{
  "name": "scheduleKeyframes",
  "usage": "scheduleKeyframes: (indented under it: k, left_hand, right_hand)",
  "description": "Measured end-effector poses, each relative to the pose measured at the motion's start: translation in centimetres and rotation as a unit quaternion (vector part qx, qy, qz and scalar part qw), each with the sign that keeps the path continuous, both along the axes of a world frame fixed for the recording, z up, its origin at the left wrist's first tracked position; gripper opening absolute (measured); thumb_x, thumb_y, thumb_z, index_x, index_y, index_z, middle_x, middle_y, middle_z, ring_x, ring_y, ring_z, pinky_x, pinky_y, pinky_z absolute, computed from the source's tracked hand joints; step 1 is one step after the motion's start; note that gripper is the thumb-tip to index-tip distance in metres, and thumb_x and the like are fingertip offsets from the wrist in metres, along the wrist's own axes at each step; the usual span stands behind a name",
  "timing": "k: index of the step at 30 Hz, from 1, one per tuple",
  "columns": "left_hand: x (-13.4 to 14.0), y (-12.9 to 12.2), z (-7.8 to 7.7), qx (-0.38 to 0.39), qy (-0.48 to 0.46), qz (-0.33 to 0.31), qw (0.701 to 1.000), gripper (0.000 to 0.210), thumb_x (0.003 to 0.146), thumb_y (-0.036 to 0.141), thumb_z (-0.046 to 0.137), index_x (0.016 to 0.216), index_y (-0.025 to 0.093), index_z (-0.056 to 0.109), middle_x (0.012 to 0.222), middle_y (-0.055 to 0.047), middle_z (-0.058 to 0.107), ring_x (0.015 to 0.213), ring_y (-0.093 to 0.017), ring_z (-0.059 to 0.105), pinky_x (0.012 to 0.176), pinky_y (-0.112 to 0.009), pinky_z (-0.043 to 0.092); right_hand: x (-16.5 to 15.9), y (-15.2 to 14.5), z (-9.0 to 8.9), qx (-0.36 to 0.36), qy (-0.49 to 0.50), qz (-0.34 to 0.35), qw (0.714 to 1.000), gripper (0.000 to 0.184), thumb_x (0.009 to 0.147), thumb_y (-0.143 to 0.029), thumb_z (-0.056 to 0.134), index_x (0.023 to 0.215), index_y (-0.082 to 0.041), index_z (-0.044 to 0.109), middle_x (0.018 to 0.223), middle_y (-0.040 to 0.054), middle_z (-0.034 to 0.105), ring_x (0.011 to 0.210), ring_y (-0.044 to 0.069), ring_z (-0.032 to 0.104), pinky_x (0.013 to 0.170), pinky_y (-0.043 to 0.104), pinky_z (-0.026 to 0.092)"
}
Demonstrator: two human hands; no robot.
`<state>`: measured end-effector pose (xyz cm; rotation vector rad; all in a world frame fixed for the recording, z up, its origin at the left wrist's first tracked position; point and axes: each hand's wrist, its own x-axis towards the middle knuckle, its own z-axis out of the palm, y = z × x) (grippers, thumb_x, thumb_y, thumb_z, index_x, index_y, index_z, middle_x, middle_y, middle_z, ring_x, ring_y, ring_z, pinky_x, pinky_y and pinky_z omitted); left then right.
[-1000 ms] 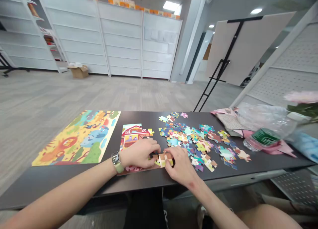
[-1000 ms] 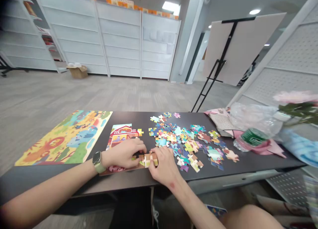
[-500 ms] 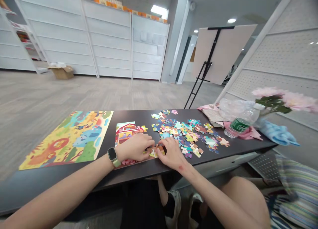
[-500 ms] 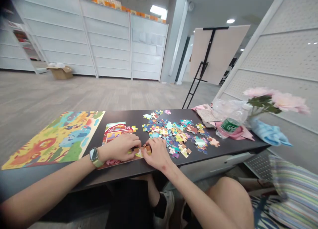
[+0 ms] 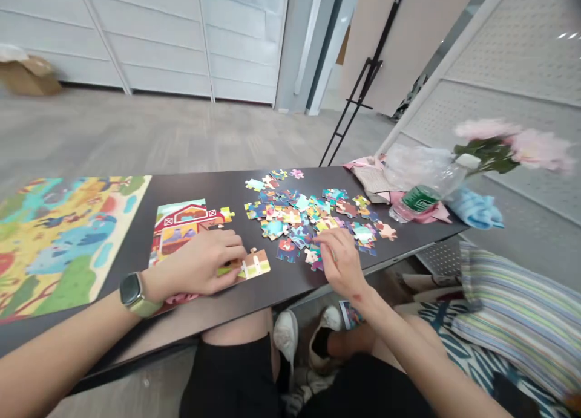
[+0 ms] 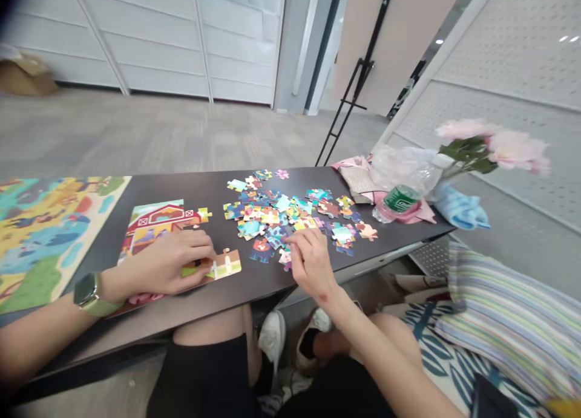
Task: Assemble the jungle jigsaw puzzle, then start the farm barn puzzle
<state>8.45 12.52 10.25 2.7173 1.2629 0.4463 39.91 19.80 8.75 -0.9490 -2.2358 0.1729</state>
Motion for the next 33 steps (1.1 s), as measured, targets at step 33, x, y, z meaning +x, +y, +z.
scheduleKeyframes:
  k: [33]
  left_hand:
    - [2.1,0.4,0.6,-0.072,-0.043,0.046,0.995,0.018,0.091,0.028,0.055,0.104,0.023,0.067,0.094,-0.004,0.067,0.087,-0.02,0.064,0.077,-0.03,0.047]
  right_hand:
    - [-0.3,0.4,-1.5,0.001,0.041,-0.083,0.996,0.016,0.089,-0.016,0.052,0.089,-0.023,0.066,0.091,0.0054,0.072,0.11,0.028,0.057,0.095,0.046,0.041]
